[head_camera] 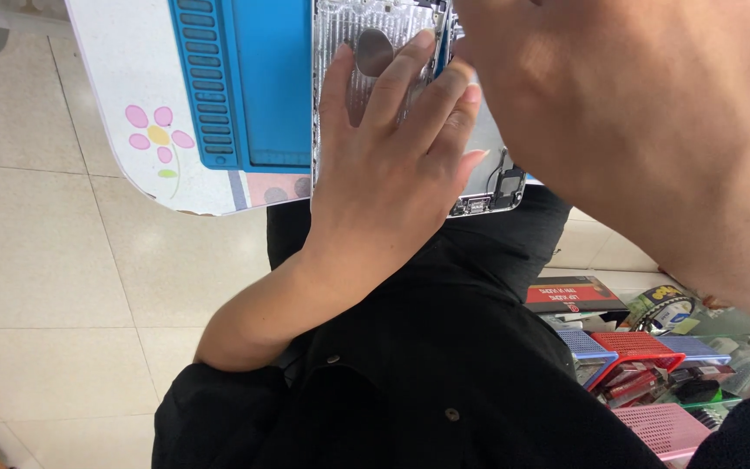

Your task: Repairing the internal components of an opened smartphone using a precision screwdriver.

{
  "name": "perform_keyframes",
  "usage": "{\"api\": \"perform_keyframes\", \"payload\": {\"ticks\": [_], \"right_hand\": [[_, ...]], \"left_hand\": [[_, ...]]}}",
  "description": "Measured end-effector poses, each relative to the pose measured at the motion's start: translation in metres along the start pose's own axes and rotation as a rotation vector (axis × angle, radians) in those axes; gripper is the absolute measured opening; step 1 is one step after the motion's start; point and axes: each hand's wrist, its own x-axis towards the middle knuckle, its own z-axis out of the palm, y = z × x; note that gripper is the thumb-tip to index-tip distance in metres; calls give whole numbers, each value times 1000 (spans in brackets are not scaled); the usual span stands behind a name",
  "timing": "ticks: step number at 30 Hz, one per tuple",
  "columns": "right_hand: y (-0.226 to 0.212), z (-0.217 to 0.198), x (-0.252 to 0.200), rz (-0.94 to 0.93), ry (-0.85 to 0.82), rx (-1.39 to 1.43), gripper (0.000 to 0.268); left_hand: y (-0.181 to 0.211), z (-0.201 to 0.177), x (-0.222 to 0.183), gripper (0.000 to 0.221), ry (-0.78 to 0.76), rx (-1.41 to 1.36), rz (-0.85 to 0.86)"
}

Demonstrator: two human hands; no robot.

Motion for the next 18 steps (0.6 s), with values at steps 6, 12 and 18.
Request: {"api": "perform_keyframes", "payload": {"ticks": [6, 12, 18], "right_hand": [[5, 24, -20, 5, -10, -193, 16], [3, 20, -14, 42, 14, -82, 18], [4, 22, -13, 50, 3, 68, 15]], "left_hand": [[-2, 4, -3, 47, 20, 15, 9], [-2, 5, -3, 48, 10, 21, 13], [-3, 4, -3, 48, -5, 13, 16]]}}
